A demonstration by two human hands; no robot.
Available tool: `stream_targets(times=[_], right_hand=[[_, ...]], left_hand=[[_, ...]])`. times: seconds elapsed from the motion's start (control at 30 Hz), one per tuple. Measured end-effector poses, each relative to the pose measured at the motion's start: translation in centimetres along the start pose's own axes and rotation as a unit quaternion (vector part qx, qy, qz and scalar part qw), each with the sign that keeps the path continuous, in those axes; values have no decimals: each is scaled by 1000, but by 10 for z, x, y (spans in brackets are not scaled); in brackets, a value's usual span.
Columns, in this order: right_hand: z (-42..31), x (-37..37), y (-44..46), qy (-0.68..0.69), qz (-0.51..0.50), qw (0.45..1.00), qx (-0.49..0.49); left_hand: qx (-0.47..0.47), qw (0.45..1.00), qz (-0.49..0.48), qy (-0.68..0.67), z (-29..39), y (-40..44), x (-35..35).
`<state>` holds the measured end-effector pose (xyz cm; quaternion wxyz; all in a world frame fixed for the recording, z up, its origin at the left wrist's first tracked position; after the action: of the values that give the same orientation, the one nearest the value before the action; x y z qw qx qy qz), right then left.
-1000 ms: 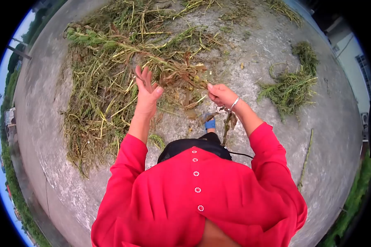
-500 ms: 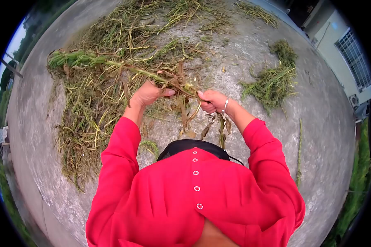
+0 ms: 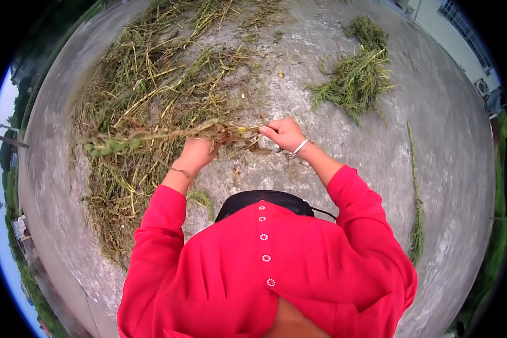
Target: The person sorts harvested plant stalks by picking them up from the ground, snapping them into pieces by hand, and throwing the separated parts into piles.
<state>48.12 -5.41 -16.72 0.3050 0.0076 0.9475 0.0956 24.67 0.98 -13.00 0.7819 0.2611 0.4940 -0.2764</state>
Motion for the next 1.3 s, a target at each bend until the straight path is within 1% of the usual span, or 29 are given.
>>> stream_targets(times=[0.07, 0.13, 0.17, 0.2, 0.23, 0.27, 0.3, 0.33, 0.37, 0.43, 0.5, 0.57, 0.63, 0.7, 0.77, 0.8, 0.83, 0.87, 0.9, 0.93, 0.97, 1.0, 1.07, 1.1, 1.17, 1.2, 1.23, 1.27, 1.3], right_hand=[[-15, -9, -4, -54, 32, 997, -34], [-38, -25, 0, -112, 35, 992, -52], [-49, -33, 3, -150, 35, 986, -60], [-55, -42, 5, -188, 36, 979, -66], [-55, -49, 4, -235, 15, 971, -48], [-52, -53, 0, -244, 14, 968, -50], [-48, -56, -3, -254, 10, 966, -53], [-45, -57, -6, -263, 5, 963, -57], [-43, -56, -9, -254, 3, 966, -50], [-40, -53, -13, -241, 7, 969, -44], [-36, -47, -14, -190, 10, 981, -34], [-28, -40, -15, -98, 11, 995, -20], [-23, -36, -20, -53, 0, 998, -25], [-15, -33, -26, -48, 10, 998, -28], [-5, -36, -33, -28, 8, 1000, 10], [-1, -37, -37, -18, 5, 999, 28], [0, -37, -41, -13, 28, 999, 12], [0, -38, -45, -26, 39, 999, 20], [-2, -37, -49, -39, 50, 998, 27], [-5, -36, -52, -52, 61, 996, 33], [-12, -36, -51, -115, 73, 990, 29], [-20, -43, -51, -121, 111, 986, 26], [-34, -61, -44, -131, 193, 972, 16], [-29, -67, -40, -152, 188, 970, 21], [-17, -76, -44, -178, 200, 964, 3], [-14, -81, -48, -194, 204, 959, -7], [-18, -84, -55, -219, 185, 958, -3], [-21, -83, -61, -235, 201, 951, -13], [-22, -80, -66, -249, 215, 944, -21]], left_hand=[[-103, 982, -148, -56, 10, -8, 17], [-74, 938, -305, 144, 9, -20, 72], [-53, 893, -372, 247, 1, -20, 95], [-108, 934, -310, 139, -5, -14, 100], [-160, 956, -245, 24, -12, -11, 101], [-211, 957, -178, -94, -20, -12, 105], [-302, 893, -109, -315, -27, -14, 110], [-297, 835, -75, -457, -13, -11, 100], [-285, 757, -39, -587, 1, -8, 88], [-180, 650, -2, -738, 51, -1, 56], [-99, 636, -24, -765, 87, 13, 45], [-56, 655, -49, -752, 99, 25, 47], [-51, 710, -76, -698, 98, 37, 55], [-92, 839, -137, -518, 86, 38, 70], [-114, 916, -175, -343, 80, 32, 80], [-54, 960, -86, -260, 88, 30, 76], [7, 985, 6, -171, 98, 25, 73], [69, 990, 98, -77, 106, 21, 68], [47, 999, 20, 7, 108, 21, 71], [83, 991, -79, 68, 121, 17, 77], [116, 969, -178, 128, 138, 8, 85], [144, 933, -274, 185, 148, -4, 92], [115, 968, -204, 95, 141, -13, 93], [105, 978, -171, 49, 136, -15, 93], [-39, 996, -85, 5, 103, -8, 77], [-123, 956, -59, -260, 70, -6, 86], [-155, 939, -12, -307, 68, -5, 63], [-147, 930, 86, -327, 56, -5, 52], [-154, 919, 119, -342, 75, -7, 18]])
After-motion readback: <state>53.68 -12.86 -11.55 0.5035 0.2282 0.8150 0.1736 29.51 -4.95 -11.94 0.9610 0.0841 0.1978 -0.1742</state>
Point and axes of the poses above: each hand's wrist, its own y-axis towards the middle knuckle, its own x-axis out of the palm, z = x × y, the point moved 3 cm from there along y, towards the middle knuckle, and after that the axes turned 6 degrees about -x, right-handed, at the moved point
